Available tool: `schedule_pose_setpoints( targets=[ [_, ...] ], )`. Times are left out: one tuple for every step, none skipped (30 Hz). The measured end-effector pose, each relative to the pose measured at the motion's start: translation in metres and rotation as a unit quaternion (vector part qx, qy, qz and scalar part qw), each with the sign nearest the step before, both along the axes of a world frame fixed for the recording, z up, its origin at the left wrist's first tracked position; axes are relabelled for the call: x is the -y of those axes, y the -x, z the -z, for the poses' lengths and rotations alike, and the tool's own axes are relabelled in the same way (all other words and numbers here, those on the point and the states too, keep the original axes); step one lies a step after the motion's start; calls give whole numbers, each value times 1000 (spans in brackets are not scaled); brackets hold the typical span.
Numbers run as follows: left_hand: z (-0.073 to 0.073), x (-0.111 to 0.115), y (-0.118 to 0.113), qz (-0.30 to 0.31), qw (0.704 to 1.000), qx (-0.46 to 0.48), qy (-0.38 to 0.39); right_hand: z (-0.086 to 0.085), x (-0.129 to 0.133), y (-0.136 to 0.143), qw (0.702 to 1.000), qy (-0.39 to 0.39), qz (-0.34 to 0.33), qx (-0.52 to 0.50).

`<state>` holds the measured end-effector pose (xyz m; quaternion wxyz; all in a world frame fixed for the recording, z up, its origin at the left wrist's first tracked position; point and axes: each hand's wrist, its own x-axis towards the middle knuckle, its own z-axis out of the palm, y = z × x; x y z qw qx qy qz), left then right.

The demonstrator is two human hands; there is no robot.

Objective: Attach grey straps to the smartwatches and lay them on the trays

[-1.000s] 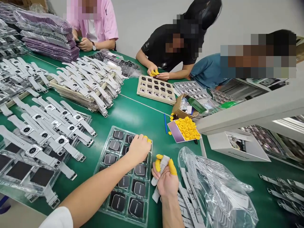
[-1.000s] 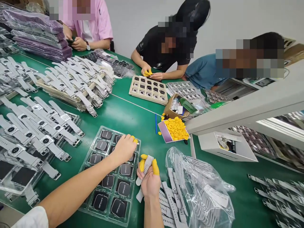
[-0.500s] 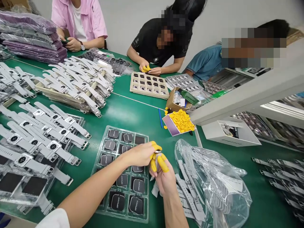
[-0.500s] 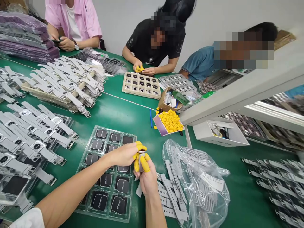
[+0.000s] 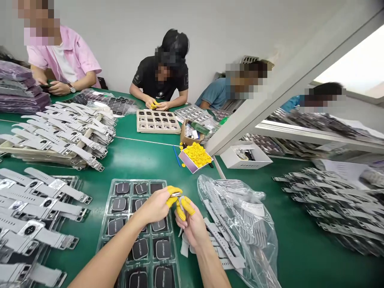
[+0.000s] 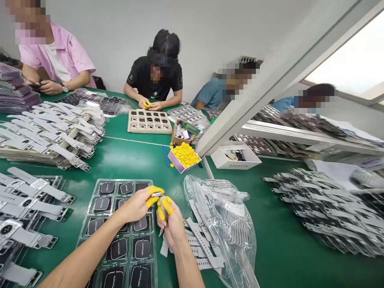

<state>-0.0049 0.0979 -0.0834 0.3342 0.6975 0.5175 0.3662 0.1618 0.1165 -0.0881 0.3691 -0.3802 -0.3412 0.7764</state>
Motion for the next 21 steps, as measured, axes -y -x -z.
schedule_pose_setpoints(
  targets=[
    [1, 0, -1, -4, 1000, -5, -1, 0, 0, 0, 1000, -8, 4, -2],
    [2, 1, -1, -3, 1000, -14, -3, 0, 0, 0, 1000, -17, 1, -2],
    [3, 1, -2, 2, 1000, -23, -3, 0, 1, -1, 1000, -26, -11, 1],
    [3, 1, -2, 8, 1000, -30, -4, 1, 2, -1, 999, -33, -28, 5],
    [3, 2, -2, 16, 999, -33, -5, 1, 3, -1, 998, -36, -44, 11],
    [2, 2, -2, 23, 999, -32, -4, 2, 4, -1, 998, -36, -56, 15],
    [1, 2, -1, 26, 999, -27, -3, 2, 5, 0, 997, -34, -60, 17],
    [0, 2, -1, 27, 999, -20, -3, 3, 6, 0, 998, -31, -54, 15],
    [-2, 2, 0, 27, 1000, -13, -2, 3, 7, 1, 999, -28, -44, 9],
    [-3, 1, 0, 26, 1000, -6, -1, 3, 7, 2, 999, -26, -31, 2],
    [-4, 1, 1, 26, 1000, 0, 2, 3, 8, 2, 999, -24, -20, -6],
    [-5, 1, 1, 25, 1000, 5, 6, 3, 8, 3, 1000, -21, -12, -11],
    [-5, 1, 1, 22, 1000, 10, 11, 2, 8, 4, 1000, -18, -7, -15],
    [-5, 1, 1, 19, 1000, 15, 15, 2, 8, 5, 1000, -14, -3, -18],
    [-5, 0, 1, 13, 1000, 21, 18, 2, 8, 5, 1000, -10, 2, -19],
    [-4, 0, 1, 7, 999, 27, 19, 2, 7, 6, 1000, -7, 7, -19],
    [-3, 0, 1, 2, 999, 32, 18, 2, 7, 6, 1000, -7, 12, -17],
    [-2, 0, 1, 0, 999, 31, 16, 2, 8, 6, 1000, -10, 15, -12],
    [-2, 0, 1, 1, 1000, 24, 15, 2, 8, 6, 1000, -14, 12, -3],
    [-1, 0, 1, 4, 1000, 10, 15, 3, 9, 6, 1000, -20, 1, 8],
    [-1, 1, 2, 9, 1000, -7, 16, 3, 9, 6, 999, -23, -15, 18]
  ],
)
